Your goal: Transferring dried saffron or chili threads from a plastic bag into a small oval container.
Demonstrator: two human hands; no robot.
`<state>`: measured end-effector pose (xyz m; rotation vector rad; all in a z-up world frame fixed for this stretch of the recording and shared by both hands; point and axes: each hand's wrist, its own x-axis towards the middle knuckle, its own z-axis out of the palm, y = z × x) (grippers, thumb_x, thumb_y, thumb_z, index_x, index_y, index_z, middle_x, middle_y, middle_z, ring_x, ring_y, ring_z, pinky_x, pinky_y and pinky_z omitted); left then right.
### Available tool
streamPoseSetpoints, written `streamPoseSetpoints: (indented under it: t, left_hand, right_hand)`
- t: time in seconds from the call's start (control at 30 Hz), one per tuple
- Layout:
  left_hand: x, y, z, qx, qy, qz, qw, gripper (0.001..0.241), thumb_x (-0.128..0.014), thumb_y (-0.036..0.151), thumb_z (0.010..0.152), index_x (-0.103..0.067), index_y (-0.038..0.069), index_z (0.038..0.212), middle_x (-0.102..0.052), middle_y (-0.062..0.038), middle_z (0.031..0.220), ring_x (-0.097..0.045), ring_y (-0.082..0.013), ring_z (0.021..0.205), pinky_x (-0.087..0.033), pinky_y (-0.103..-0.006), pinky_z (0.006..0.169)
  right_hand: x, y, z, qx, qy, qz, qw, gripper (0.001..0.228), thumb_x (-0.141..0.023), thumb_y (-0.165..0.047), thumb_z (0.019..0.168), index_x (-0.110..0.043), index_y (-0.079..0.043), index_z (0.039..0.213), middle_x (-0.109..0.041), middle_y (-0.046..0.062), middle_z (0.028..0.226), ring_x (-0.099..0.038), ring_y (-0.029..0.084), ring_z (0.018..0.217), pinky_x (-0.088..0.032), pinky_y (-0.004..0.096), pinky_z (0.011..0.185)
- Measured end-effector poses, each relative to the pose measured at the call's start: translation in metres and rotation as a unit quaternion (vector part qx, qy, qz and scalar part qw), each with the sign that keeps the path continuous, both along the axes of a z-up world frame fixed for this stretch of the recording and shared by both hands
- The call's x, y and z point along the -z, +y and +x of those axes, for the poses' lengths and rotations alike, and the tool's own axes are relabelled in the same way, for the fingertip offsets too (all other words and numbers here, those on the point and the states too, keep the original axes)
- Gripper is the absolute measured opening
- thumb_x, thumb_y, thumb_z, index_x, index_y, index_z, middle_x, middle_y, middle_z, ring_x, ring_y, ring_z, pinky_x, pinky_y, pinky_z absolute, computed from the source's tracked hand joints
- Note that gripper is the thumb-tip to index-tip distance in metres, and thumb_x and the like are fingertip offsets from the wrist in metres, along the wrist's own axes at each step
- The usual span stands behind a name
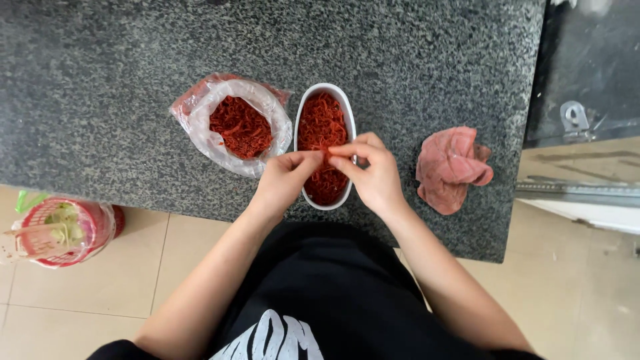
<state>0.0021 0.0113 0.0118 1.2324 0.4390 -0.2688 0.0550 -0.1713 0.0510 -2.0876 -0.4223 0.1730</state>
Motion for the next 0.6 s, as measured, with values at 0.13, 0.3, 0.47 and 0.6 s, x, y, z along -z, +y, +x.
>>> streamPoseSetpoints:
  t: [0.13,0.3,0.47,0.6]
  left_hand:
    - [-0.003,-0.002,0.003,0.007,0.007,0.013,1.0,0.029,-0.07,0.022,0.094,-0.078,-0.001,0.11,-0.079,-0.005,0.099,-0.071,-0.0078,0.088,-0.057,-0.0228,0.081]
    - [0.004,-0.008,0.002,0.012,-0.017,0.017,1.0,0.022,-0.072,0.015,0.091,-0.077,-0.001,0.105,-0.078,-0.005,0.095,-0.068,-0.0065,0.084,-0.055,-0.022,0.078]
    - [0.005,-0.014,0.001,-0.002,-0.011,0.028,1.0,0.023,-0.072,0.016,0.091,-0.078,-0.002,0.104,-0.077,-0.004,0.091,-0.067,-0.0067,0.079,-0.055,-0.023,0.074]
    - [-0.002,-0.01,0.001,-0.005,-0.016,0.007,1.0,0.025,-0.072,0.02,0.092,-0.077,-0.001,0.104,-0.078,-0.003,0.092,-0.07,-0.0049,0.082,-0.056,-0.0213,0.077]
  right_hand:
    - [-0.004,-0.004,-0.007,0.021,-0.018,-0.016,0.999,0.02,-0.085,-0.017,0.082,-0.081,-0.011,0.101,-0.059,0.001,0.089,-0.055,0.013,0.08,-0.044,0.026,0.069]
    - [-0.007,-0.003,-0.013,0.032,0.018,-0.027,0.999,0.016,-0.079,-0.016,0.088,-0.076,-0.008,0.102,-0.061,-0.001,0.091,-0.055,0.011,0.076,-0.045,0.025,0.068]
    - [0.005,-0.008,-0.015,0.011,0.029,0.02,0.999,0.014,-0.073,-0.014,0.096,-0.072,-0.004,0.105,-0.061,0.001,0.096,-0.055,0.01,0.08,-0.047,0.025,0.072]
    - [0.003,-0.004,-0.016,0.023,0.052,0.009,0.998,0.014,-0.071,-0.014,0.096,-0.072,-0.003,0.104,-0.06,0.001,0.094,-0.051,0.009,0.075,-0.045,0.024,0.069]
